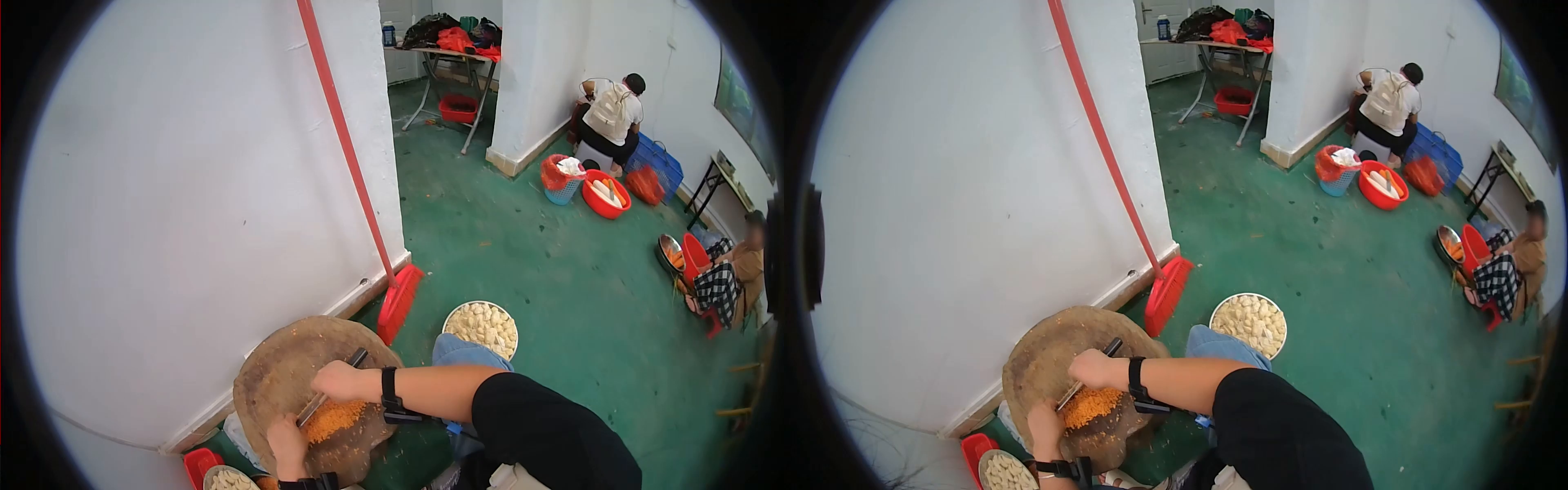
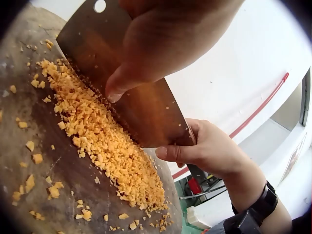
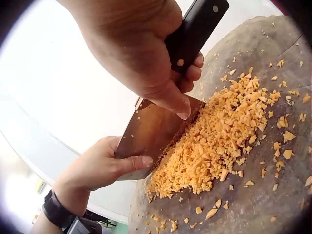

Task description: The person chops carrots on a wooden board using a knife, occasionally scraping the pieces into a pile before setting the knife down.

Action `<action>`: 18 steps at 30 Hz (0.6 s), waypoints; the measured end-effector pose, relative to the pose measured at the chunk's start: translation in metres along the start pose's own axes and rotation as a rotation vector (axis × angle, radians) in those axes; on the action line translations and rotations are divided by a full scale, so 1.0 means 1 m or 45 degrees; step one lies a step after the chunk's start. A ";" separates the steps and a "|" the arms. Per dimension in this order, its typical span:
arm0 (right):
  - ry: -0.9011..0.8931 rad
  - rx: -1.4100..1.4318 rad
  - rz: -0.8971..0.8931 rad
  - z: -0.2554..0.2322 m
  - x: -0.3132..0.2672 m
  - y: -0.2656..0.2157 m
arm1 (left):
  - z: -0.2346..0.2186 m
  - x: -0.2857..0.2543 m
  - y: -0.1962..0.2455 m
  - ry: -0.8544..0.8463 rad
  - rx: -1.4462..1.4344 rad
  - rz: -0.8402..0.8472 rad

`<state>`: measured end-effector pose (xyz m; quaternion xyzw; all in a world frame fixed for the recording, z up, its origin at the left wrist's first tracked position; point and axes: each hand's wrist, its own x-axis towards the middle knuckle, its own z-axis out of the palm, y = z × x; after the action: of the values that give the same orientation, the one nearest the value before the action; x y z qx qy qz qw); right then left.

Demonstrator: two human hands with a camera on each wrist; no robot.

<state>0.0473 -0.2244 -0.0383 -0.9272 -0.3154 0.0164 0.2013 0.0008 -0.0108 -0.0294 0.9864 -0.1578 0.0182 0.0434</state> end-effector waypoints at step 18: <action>0.129 0.029 -0.026 0.007 -0.003 0.004 | 0.009 -0.002 -0.013 -0.005 0.044 0.023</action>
<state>0.0464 -0.2268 -0.0463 -0.9212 -0.3141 -0.0290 0.2278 0.0036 0.0016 -0.0393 0.9855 -0.1666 0.0192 0.0257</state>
